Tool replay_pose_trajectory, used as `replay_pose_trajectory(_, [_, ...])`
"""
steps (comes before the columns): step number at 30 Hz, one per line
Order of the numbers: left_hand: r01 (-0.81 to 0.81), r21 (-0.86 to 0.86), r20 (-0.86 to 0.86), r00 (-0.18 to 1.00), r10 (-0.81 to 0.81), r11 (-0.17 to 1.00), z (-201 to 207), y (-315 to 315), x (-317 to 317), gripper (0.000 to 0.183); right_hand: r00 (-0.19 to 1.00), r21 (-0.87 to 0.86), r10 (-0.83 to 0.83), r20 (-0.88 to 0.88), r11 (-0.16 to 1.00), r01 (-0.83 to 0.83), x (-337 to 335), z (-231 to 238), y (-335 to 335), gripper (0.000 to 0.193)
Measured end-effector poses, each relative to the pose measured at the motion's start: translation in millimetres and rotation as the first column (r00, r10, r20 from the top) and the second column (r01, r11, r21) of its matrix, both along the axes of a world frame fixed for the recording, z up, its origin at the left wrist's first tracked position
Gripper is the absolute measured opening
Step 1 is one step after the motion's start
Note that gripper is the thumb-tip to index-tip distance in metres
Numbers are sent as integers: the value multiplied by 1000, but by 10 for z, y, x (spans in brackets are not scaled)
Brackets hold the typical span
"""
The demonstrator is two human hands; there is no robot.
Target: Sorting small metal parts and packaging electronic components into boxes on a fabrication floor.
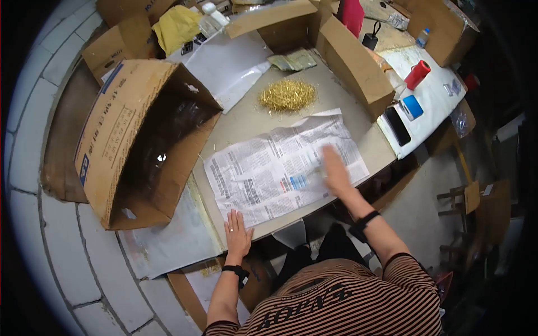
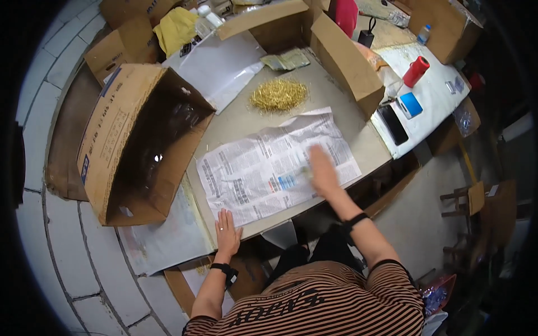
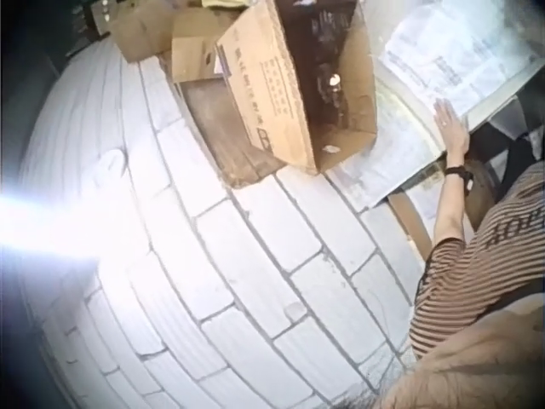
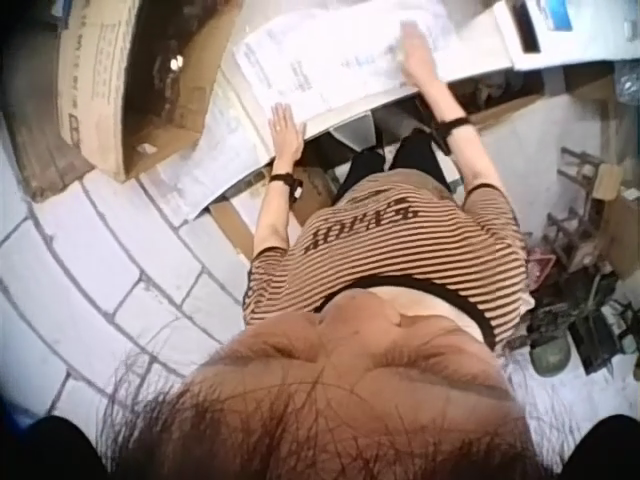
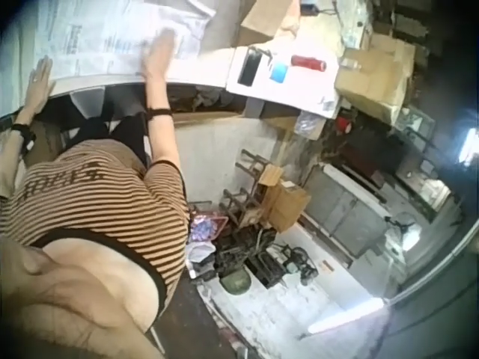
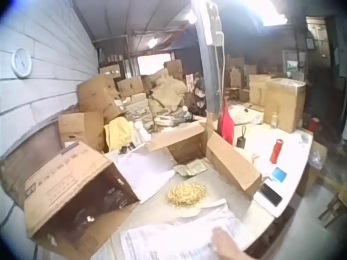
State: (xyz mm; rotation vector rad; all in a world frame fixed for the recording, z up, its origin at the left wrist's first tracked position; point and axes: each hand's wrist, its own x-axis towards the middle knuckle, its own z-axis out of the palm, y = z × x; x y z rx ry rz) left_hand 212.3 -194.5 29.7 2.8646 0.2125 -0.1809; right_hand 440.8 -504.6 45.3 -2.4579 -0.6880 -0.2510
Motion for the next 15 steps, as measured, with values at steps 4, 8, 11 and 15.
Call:
replay_pose_trajectory(4, [2, 0, -3, 1000, -2, 1000, -28, -32, -88, 68, 978, -34, 168, -126, 984, -173, 407, -101, 771, 52])
replay_pose_trajectory(8, [-11, -4, -80, 997, 10, 1000, 23, -77, -189, 68, 974, -317, -145, -173, 945, 84, 1050, -462, 339, 54])
replay_pose_trajectory(11, [-54, -9, -114, 992, 53, 998, 30, -73, -269, 68, 957, -358, -257, -133, 913, 196, 1222, -231, -125, 53])
replay_pose_trajectory(15, [-89, 17, -120, 989, 91, 996, 120, -105, -73, 63, 969, -430, -206, -135, 893, 130, 1506, -398, -744, 53])
